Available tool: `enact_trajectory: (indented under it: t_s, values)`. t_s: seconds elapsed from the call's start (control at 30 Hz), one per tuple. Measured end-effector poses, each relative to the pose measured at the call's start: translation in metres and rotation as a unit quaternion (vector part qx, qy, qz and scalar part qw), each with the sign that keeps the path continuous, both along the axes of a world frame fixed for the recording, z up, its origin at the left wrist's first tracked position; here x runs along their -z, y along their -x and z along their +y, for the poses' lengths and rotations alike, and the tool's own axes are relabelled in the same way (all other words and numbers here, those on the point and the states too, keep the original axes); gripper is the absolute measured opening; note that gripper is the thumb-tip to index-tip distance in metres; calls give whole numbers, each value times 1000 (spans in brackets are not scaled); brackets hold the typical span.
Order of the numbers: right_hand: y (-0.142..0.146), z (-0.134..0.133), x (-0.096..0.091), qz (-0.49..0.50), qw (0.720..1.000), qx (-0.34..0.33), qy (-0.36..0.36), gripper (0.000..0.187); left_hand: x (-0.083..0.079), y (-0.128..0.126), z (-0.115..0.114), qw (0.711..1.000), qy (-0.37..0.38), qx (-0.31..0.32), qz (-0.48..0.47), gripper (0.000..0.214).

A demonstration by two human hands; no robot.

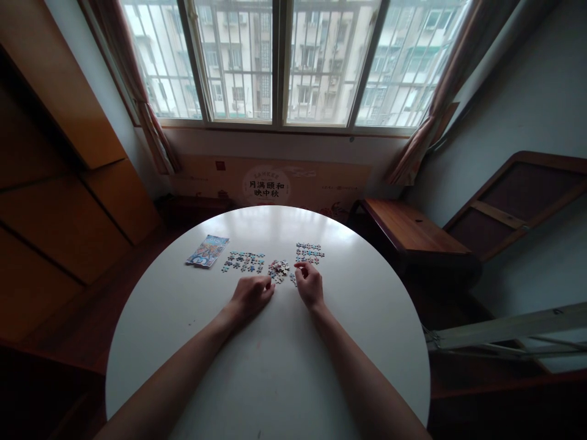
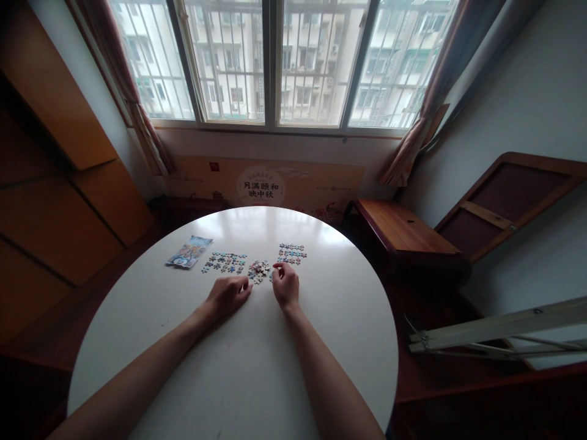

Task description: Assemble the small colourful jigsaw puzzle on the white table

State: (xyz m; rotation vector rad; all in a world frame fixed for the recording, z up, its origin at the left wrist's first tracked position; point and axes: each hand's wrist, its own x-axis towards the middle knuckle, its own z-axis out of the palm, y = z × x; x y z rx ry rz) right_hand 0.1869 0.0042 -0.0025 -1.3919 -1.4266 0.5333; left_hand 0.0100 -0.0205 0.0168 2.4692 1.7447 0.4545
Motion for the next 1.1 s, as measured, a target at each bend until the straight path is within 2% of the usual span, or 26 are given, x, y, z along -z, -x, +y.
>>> enact_trajectory:
  t_s: [0.07,0.13,0.33,0.63,0.83,0.97,1.1]
  values:
    - [-1,0,1,0,1000,-1,-1,24,0,-1,1,999,-6,-50,-6,31]
    - [-1,0,2,-1,1000,-4,-1,24,0,-2,3,998,0,-69,-10,34]
    - [-1,0,0,1,1000,-11,1,23,-1,-3,4,999,3,-29,-13,34]
    - [0,-1,-1,-12,1000,-14,-6,22,-4,-2,3,999,12,-37,-22,29]
    - [2,-4,-1,-55,998,-18,-34,21,-4,2,3,999,1,-28,-26,34]
    - [3,-7,-1,-66,997,-28,-42,20,-2,4,5,999,-9,-25,-37,28]
    - [4,-9,-3,-63,996,-44,-46,20,-1,6,7,997,13,-25,-70,25]
